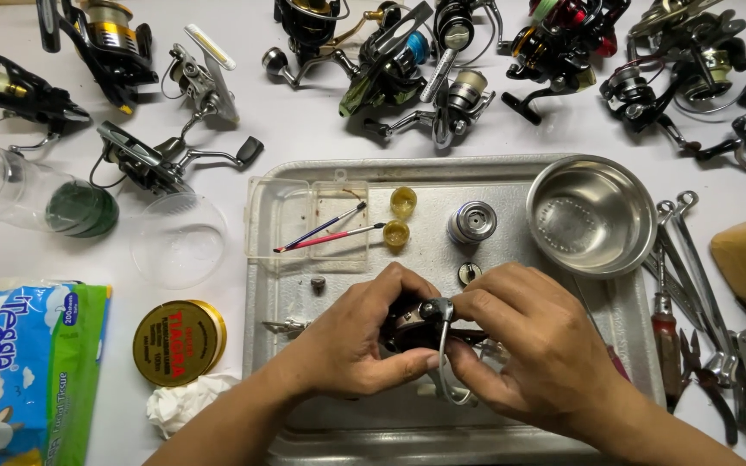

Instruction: Disassembling and reassembling a spinning fishing reel for maintenance or repair using hand tools.

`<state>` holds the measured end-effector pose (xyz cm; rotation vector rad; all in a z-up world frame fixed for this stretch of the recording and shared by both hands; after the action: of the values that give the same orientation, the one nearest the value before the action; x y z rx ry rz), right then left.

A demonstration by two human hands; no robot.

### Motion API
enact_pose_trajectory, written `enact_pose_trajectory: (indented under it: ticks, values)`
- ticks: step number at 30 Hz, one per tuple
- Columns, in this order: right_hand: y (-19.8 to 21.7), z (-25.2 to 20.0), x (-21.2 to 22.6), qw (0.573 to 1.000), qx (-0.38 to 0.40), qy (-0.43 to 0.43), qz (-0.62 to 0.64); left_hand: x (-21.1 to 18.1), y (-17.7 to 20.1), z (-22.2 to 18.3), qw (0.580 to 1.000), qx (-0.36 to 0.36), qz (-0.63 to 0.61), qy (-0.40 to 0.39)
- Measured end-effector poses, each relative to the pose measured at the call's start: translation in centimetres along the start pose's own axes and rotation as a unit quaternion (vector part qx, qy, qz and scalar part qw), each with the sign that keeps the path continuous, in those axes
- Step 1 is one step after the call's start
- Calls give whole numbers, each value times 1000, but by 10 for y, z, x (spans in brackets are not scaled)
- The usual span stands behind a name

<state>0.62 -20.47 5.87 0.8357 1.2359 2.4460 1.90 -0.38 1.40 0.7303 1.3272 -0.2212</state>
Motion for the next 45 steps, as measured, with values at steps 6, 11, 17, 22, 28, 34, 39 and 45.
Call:
enact_pose_trajectory:
  ticks: [6, 11, 17, 22, 28, 34, 39, 45]
  values:
    - [-2, 0, -3, 1000, 10, -6, 0, 2, 0, 0, 1000, -8, -1, 11]
    - [-3, 2, -2, 999, 6, 4, 38, 1, 0, -1, 1000, -11, -3, 9]
    - [-4, -1, -6, 999, 4, -3, 44, 1, -1, -1, 1000, -18, 3, 19]
    - [-4, 0, -3, 1000, 17, -8, 21, 1, -2, -3, 1000, -18, 5, 16]
    - [-5, -2, -4, 998, 19, -26, 53, 1, -2, -3, 1000, -25, 3, 2]
    - [-2, 0, -3, 998, 11, -11, 53, 2, -3, -3, 999, -34, 12, 12]
    - [-6, -3, -5, 999, 19, -17, 35, 0, -1, -3, 1000, -27, 11, 7]
    - [-4, 1, -3, 999, 24, -22, 31, 3, -1, -2, 999, -38, 13, 6]
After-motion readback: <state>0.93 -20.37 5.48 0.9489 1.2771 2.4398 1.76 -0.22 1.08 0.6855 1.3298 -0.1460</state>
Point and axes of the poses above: each hand's wrist, its own z-axis towards the middle knuckle, its own y-axis out of the back of the hand, x = y × z, the point moved 2 cm from there along z, towards the middle knuckle, and after that the axes turned 8 degrees about y, right-handed, at the moved point
